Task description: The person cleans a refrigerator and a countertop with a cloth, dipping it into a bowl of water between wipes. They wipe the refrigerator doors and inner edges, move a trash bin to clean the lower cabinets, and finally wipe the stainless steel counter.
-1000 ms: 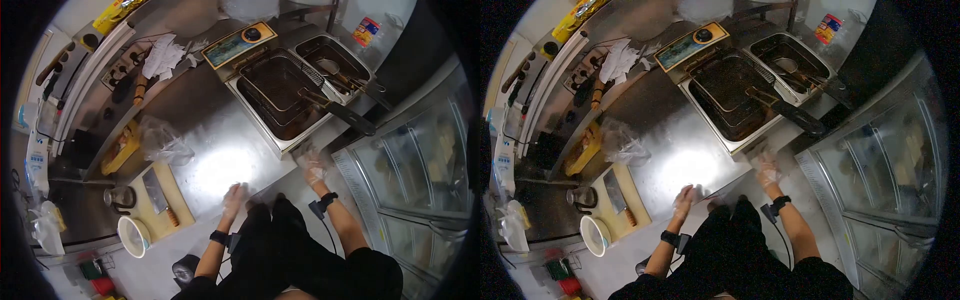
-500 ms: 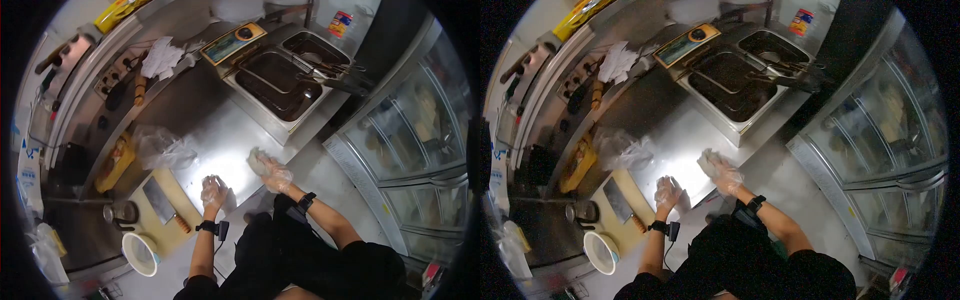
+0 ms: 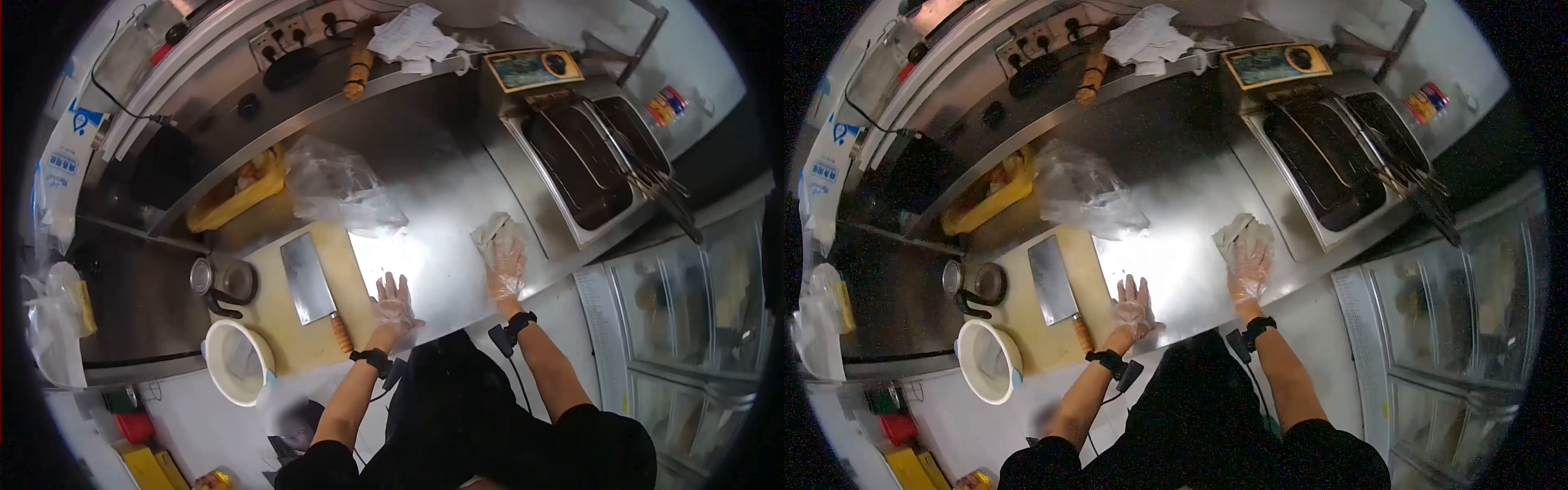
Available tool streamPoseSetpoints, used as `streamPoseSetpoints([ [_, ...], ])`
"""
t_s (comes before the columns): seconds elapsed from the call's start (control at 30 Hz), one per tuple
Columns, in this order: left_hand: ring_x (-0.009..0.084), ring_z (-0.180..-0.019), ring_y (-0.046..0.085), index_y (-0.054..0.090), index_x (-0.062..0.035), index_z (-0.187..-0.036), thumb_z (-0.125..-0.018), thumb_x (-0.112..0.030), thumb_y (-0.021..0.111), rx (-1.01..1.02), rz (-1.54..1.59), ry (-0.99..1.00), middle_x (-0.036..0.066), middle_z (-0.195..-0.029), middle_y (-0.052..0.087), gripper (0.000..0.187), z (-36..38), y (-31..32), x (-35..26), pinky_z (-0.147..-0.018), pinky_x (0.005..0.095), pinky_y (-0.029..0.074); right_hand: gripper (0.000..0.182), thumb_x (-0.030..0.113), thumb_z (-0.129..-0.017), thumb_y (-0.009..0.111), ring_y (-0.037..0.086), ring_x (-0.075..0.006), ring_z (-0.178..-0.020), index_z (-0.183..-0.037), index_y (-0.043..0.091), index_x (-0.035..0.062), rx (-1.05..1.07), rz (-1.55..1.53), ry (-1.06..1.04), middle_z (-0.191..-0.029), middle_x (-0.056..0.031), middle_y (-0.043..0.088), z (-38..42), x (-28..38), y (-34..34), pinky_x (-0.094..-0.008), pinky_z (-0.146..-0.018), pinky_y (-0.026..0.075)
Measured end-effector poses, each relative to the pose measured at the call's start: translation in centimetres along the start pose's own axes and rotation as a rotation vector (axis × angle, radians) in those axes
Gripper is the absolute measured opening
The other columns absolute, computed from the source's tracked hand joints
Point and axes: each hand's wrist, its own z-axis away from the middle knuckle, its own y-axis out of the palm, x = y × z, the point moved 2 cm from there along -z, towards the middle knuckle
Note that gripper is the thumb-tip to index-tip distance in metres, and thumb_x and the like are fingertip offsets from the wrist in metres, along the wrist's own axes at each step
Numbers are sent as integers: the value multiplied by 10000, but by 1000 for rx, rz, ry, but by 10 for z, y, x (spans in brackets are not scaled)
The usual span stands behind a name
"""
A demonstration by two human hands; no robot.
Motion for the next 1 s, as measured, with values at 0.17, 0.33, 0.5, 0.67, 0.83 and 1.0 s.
streamPoseSetpoints([
  [0.17,405,-1436,60,53,-91,-1512,-674,-675,678,-11,49,4,207,-1565,4,1197,-5,2,2,-1121,546,191,794,314,-776,719,239,-406,-1369,-1462,326,240,2,-43,-63,-1499,-218,237,-86,28,12,-500,-1147,178],
  [0.33,391,-1438,68,76,-107,-1513,-663,-686,673,27,57,-29,195,-1567,28,1189,-9,1,3,-1124,527,201,726,244,-788,678,326,-385,-1322,-1439,364,181,-143,42,-173,-1439,-253,318,-174,59,19,-465,-1104,271],
  [0.5,384,-1438,89,134,-133,-1505,-639,-585,748,17,166,-19,177,-1569,60,1154,-10,-5,6,-1112,528,215,786,267,-798,658,412,-399,-1268,-1481,270,224,-4,74,-157,-1441,-228,340,-260,87,29,-455,-1079,325],
  [0.67,395,-1429,130,145,-134,-1501,-597,-524,801,-50,244,12,178,-1566,75,1183,-6,-3,8,-1091,538,243,719,347,-847,611,332,-340,-1350,-1476,297,194,106,-8,-160,-1504,-168,295,-293,132,10,-452,-1114,277],
  [0.83,394,-1432,117,119,-139,-1505,-615,-536,794,-30,218,7,177,-1569,52,1185,-6,0,6,-1103,547,227,605,269,-797,587,276,-378,-1379,-1386,448,244,208,-395,-664,-1493,-196,300,-280,159,17,-450,-1123,252],
  [1.0,383,-1440,93,84,-163,-1514,-617,-545,785,3,198,-14,159,-1576,36,1201,-5,-4,5,-1098,558,219,569,143,-806,574,330,-368,-1349,-1363,485,221,168,-196,-786,-1466,-196,337,-216,184,54,-432,-1131,255],
])
